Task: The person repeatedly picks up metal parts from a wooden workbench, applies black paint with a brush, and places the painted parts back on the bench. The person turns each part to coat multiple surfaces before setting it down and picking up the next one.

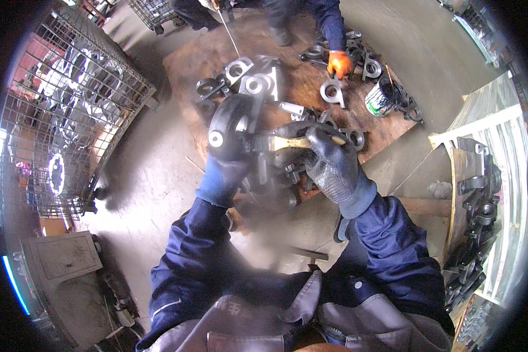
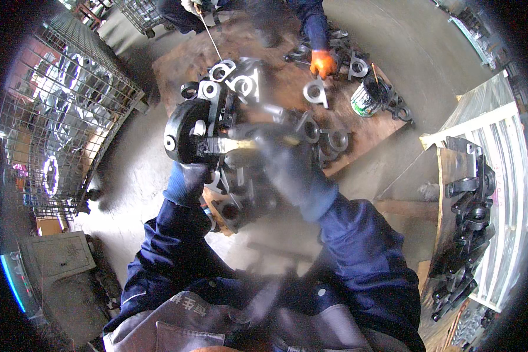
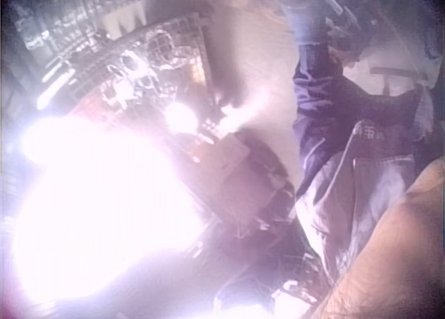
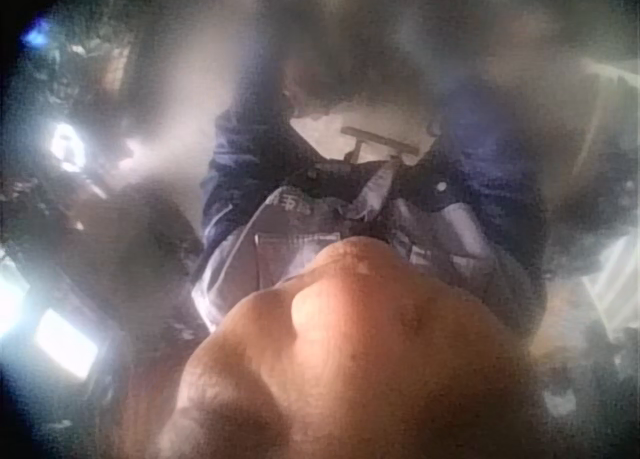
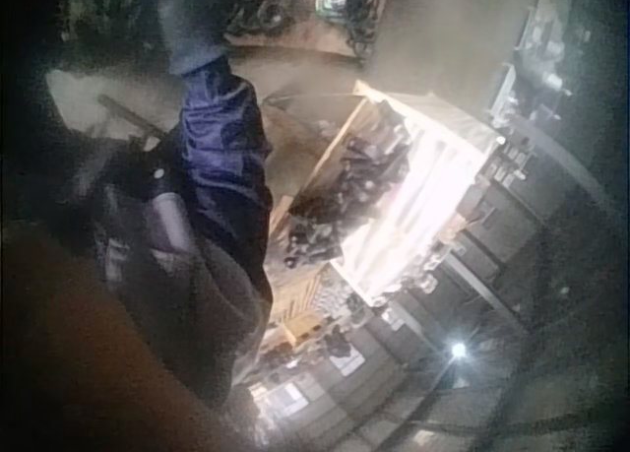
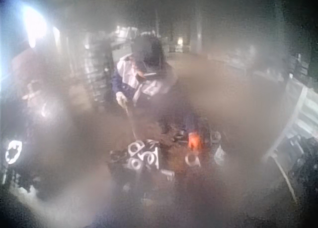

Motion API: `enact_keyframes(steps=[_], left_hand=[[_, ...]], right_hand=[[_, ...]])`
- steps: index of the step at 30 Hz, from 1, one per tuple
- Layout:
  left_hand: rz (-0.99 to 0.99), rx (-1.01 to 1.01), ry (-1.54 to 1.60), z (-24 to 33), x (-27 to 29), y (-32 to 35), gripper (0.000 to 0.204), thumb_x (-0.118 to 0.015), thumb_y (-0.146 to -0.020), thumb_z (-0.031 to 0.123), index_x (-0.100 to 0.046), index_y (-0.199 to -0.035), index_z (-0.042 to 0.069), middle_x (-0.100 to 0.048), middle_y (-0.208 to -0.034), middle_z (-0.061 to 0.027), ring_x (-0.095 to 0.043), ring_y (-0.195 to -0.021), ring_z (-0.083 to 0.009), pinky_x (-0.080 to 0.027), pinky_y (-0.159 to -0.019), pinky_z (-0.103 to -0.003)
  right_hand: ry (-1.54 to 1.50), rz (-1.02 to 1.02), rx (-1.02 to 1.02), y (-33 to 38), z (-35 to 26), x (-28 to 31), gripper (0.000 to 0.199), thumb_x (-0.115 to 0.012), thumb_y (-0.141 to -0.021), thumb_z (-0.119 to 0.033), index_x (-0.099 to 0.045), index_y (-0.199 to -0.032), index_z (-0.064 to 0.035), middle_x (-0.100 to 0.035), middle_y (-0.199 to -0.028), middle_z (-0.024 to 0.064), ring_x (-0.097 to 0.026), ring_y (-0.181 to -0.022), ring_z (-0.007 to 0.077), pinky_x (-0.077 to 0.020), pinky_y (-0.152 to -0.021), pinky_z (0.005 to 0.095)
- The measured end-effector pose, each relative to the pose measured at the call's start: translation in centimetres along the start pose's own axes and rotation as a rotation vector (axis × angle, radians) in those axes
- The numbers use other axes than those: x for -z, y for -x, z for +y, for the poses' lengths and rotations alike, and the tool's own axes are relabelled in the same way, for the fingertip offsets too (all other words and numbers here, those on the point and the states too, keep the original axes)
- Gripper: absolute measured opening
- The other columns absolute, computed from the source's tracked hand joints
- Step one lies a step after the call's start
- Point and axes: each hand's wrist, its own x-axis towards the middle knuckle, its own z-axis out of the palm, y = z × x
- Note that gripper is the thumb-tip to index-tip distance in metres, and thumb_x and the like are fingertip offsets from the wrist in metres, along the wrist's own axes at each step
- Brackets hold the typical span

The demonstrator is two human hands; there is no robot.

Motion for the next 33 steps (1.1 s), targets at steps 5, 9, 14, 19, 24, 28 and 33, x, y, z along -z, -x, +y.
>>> enact_keyframes(steps=[5, 9, 14, 19, 24, 28, 33], left_hand=[[0.003, 0.009, -0.006, -0.1, -0.1, 0.0, 0.037, -0.07, -0.077, 0.006, -0.062, -0.113, 0.002, -0.065, -0.107, -0.0081, -0.062, -0.091, -0.0179, -0.051, -0.077, -0.032], [-0.02, 0.064, -0.047, -0.3, 0.3, 0.3, 0.039, -0.071, -0.076, 0.004, -0.062, -0.113, 0.002, -0.065, -0.11, -0.0094, -0.063, -0.094, -0.0192, -0.052, -0.08, -0.033], [-0.03, 0.226, 0.017, -0.6, 0.6, 1.2, 0.039, -0.072, -0.074, 0.003, -0.062, -0.111, 0.001, -0.066, -0.107, -0.0096, -0.065, -0.093, -0.0191, -0.053, -0.08, -0.032], [0.026, 0.136, 0.075, 0.0, -0.1, 1.3, 0.032, -0.073, -0.075, 0.002, -0.064, -0.106, 0.001, -0.069, -0.094, -0.0077, -0.066, -0.081, -0.0161, -0.055, -0.071, -0.029], [0.049, 0.043, 0.009, 0.9, -0.7, 1.1, 0.031, -0.072, -0.078, 0.004, -0.063, -0.108, 0.002, -0.069, -0.096, -0.0065, -0.066, -0.081, -0.0147, -0.055, -0.069, -0.028], [0.002, -0.09, -0.063, 0.6, -0.8, 0.9, 0.033, -0.066, -0.086, 0.003, -0.057, -0.118, 0.007, -0.063, -0.1, -0.0039, -0.061, -0.083, -0.0141, -0.052, -0.068, -0.029], [0.075, 0.072, -0.031, 0.2, -1.0, -0.3, 0.034, -0.065, -0.084, 0.001, -0.057, -0.117, 0.006, -0.062, -0.103, -0.0046, -0.06, -0.081, -0.0136, -0.052, -0.067, -0.029]], right_hand=[[-0.153, 0.141, -0.01, -0.5, 1.7, -0.6, 0.04, -0.046, -0.102, -0.031, -0.054, -0.126, -0.0004, -0.066, -0.109, 0.0155, -0.069, -0.094, 0.026, -0.0568, -0.087, 0.0401], [-0.627, 0.172, -0.131, -0.1, 1.5, -0.2, 0.04, -0.047, -0.101, -0.031, -0.055, -0.124, 0.0005, -0.067, -0.106, 0.0173, -0.069, -0.091, 0.027, -0.0569, -0.086, 0.0429], [-0.748, 0.111, -0.267, 0.6, 1.1, -0.8, 0.043, -0.05, -0.099, -0.033, -0.056, -0.124, 0.0007, -0.066, -0.109, 0.018, -0.067, -0.097, 0.028, -0.0564, -0.087, 0.0439], [-0.777, 0.163, -0.236, 0.4, 1.4, -1.1, 0.043, -0.049, -0.1, -0.032, -0.053, -0.127, 0.0006, -0.063, -0.116, 0.0195, -0.064, -0.104, 0.0312, -0.0536, -0.094, 0.0463], [-0.667, 0.185, -0.094, 0.1, 1.8, -1.2, 0.043, -0.046, -0.101, -0.03, -0.048, -0.131, 0.0005, -0.059, -0.123, 0.0193, -0.062, -0.11, 0.0323, -0.051, -0.099, 0.0461], [-0.553, 0.239, -0.142, 0.2, 1.9, -1.1, 0.044, -0.046, -0.102, -0.03, -0.047, -0.133, 0.0009, -0.058, -0.126, 0.0172, -0.061, -0.113, 0.0304, -0.0505, -0.1, 0.0441], [-0.49, 0.073, -0.027, 0.5, 1.6, -0.8, 0.044, -0.048, -0.101, -0.03, -0.048, -0.133, 0.0011, -0.057, -0.127, 0.0171, -0.06, -0.114, 0.0294, -0.0502, -0.101, 0.043]])
